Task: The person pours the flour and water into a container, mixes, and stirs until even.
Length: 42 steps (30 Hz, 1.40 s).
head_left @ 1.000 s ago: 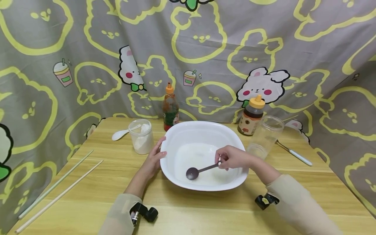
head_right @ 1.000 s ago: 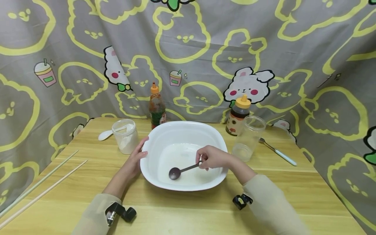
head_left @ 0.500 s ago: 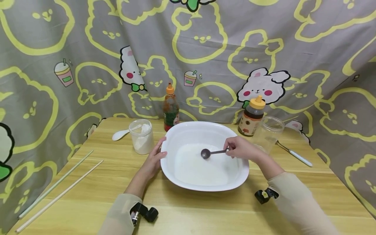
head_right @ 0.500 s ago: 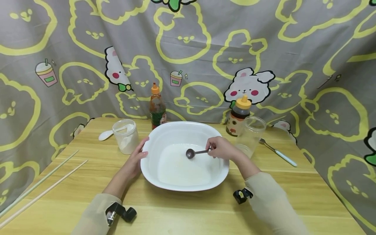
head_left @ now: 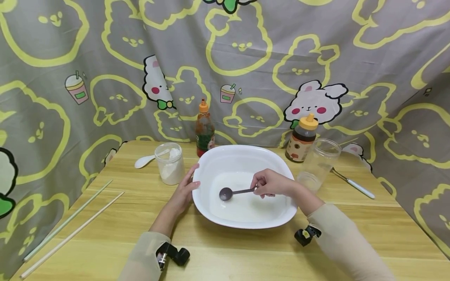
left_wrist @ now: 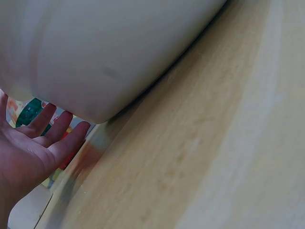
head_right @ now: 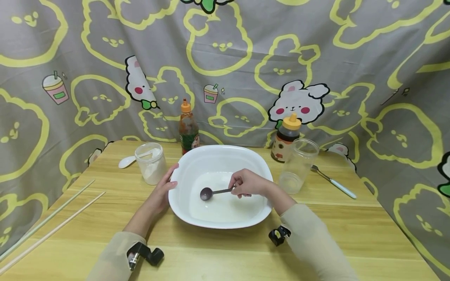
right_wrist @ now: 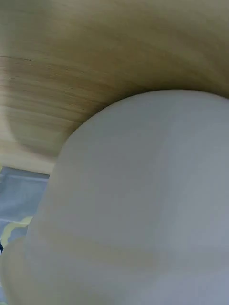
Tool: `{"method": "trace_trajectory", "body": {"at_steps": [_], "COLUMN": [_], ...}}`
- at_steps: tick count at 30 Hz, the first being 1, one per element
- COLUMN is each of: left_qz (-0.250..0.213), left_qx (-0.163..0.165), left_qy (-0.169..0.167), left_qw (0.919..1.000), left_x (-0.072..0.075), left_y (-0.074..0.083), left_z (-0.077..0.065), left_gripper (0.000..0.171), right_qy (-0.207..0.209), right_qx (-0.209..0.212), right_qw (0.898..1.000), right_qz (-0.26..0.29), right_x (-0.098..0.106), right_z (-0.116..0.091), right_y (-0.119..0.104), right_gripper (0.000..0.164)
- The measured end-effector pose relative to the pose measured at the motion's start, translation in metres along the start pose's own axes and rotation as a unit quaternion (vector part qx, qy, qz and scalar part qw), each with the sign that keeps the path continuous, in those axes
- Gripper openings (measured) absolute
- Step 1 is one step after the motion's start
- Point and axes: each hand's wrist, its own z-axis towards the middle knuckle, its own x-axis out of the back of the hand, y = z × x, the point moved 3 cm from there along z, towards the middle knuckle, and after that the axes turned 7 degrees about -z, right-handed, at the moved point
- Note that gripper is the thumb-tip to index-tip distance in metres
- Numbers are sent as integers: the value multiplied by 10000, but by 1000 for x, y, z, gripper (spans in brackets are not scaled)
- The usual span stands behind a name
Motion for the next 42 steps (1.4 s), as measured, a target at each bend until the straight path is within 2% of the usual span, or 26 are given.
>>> {"method": "trace_trajectory", "body": {"at_steps": [4, 8, 13, 17, 24, 29, 37, 42], "left_qz": [-9, -15, -19, -37, 22, 48, 34, 40], "left_qx": [-12, -4, 4, -17, -54, -35, 4, 85], "left_qy": [-4, 17, 29, -1, -1, -5, 45, -11], "left_qw": [10000, 10000, 10000, 10000, 10000, 10000, 10000, 10000], "left_x": [0, 0, 0, 1, 2, 1, 0, -4], "left_y": [0, 0, -1, -2, -1, -1, 0, 4], "left_z": [0, 1, 1, 1, 1, 1, 0, -2], "left_gripper": [59, 60, 61, 61, 61, 62, 60, 59], "right_qy": [-9, 260, 668, 812, 627, 299, -242, -203], "right_qx": [125, 65, -323, -597, -295, -39, 322, 633], "right_qw": [9990, 9958, 9911, 9900, 9961, 9988, 9972, 9918], "right_qz": [-432, -873, -1106, -987, -546, -374, -635, -1095], "right_x": [2, 14, 30, 32, 12, -4, -9, 1], "right_z": [-12, -21, -26, -19, 6, 10, -14, -35], "right_y": [1, 7, 13, 17, 12, 1, -7, -6], "right_gripper": [8, 7, 6, 9, 12, 11, 6, 6]}}
